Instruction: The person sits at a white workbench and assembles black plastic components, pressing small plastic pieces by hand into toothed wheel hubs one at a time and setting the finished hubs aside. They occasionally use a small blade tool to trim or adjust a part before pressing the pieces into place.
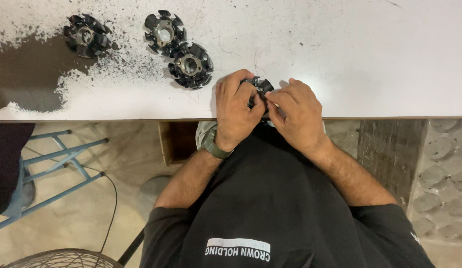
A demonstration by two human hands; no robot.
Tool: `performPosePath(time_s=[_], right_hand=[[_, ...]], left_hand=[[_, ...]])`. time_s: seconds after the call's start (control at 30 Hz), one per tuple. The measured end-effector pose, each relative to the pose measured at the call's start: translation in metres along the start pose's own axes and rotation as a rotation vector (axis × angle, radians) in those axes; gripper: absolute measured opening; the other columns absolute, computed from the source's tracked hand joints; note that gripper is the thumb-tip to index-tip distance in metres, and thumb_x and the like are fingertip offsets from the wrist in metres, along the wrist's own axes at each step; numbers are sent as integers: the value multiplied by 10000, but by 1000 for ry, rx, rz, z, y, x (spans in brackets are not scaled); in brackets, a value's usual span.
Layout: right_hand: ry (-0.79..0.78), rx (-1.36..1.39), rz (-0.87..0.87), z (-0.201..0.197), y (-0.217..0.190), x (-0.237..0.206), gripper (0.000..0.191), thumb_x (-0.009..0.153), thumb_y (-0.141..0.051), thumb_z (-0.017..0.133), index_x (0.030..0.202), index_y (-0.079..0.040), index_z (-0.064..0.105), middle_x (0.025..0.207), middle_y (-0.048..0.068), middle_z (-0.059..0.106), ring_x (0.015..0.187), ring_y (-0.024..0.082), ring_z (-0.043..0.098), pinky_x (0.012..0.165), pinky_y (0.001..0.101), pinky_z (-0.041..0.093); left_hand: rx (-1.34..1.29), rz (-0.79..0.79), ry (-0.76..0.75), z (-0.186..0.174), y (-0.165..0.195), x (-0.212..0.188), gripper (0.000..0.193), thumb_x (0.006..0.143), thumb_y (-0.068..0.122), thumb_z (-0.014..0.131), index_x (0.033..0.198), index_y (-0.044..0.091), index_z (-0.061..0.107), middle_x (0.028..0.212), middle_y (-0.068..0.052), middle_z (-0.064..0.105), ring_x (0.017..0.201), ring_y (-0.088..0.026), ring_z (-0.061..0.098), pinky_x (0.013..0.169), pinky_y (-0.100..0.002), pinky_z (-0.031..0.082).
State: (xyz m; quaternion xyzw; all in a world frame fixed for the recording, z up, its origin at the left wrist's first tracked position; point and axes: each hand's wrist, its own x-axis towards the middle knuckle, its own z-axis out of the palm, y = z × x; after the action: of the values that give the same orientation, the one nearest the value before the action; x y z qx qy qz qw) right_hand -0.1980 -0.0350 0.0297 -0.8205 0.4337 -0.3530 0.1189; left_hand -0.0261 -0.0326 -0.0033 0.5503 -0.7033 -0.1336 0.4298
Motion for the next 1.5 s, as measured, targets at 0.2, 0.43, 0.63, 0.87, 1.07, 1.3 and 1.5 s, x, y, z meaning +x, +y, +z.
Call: performPosePath(time_s=[0.2, 0.43, 0.63, 0.87, 1.07, 1.3, 1.5], right_hand=[[9, 12, 23, -3, -2, 1, 226, 876, 2, 795, 1057, -61, 676, 1001, 99, 702, 1025, 332, 693, 1053, 486, 555], [133, 132, 104, 1, -2, -6, 215, 929, 17, 769, 1087, -35, 633, 1000, 107, 694, 969, 315, 705, 1046, 462, 581], [107, 190, 198, 9, 0, -2, 206, 925, 18, 773, 1065, -31, 629, 947, 115, 683, 830, 268, 675, 729, 370, 538], [120, 203, 189, 8, -2, 2, 187, 929, 14, 758, 1059, -34, 632, 961, 112, 686, 837, 259, 689, 726, 360, 547], [110, 216, 176, 4, 3, 1, 192, 915, 19, 761, 1053, -36, 639, 972, 111, 676, 837, 267, 676, 718, 367, 541], [97, 216, 171, 4, 7, 1, 199, 924, 11, 757, 1073, -41, 635, 977, 105, 668, 871, 270, 660, 741, 373, 533], [96, 194, 152, 1, 10, 2, 207, 908, 7, 759, 1070, -40, 639, 980, 108, 664, 883, 280, 652, 744, 388, 524]], left_hand=[[-148, -116, 7, -13, 5, 3, 146, 853, 60, 729, 948, 52, 618, 1343, -127, 557, 1085, -252, 595, 989, -424, 491], [69, 30, -163, -49, 12, 15, 208, 842, 101, 794, 959, 55, 629, 1225, -122, 570, 1140, -339, 575, 988, -463, 480], [304, 74, -330, -40, 22, 30, 305, 780, 198, 803, 982, 3, 683, 1063, -145, 565, 996, -345, 573, 864, -472, 471], [518, 66, -362, -29, 23, 40, 164, 798, 165, 711, 904, 42, 690, 1015, -135, 592, 965, -335, 610, 848, -454, 499], [295, 64, -243, -45, 20, 33, 209, 816, 155, 724, 970, 31, 657, 1091, -123, 593, 984, -344, 605, 811, -476, 486], [265, 68, -358, -38, 17, 41, 258, 864, 172, 743, 1023, 11, 620, 1087, -144, 562, 967, -353, 589, 796, -468, 506], [251, 49, -344, -40, 23, 41, 182, 838, 127, 735, 949, 31, 628, 1048, -129, 586, 962, -343, 604, 812, -469, 508]])
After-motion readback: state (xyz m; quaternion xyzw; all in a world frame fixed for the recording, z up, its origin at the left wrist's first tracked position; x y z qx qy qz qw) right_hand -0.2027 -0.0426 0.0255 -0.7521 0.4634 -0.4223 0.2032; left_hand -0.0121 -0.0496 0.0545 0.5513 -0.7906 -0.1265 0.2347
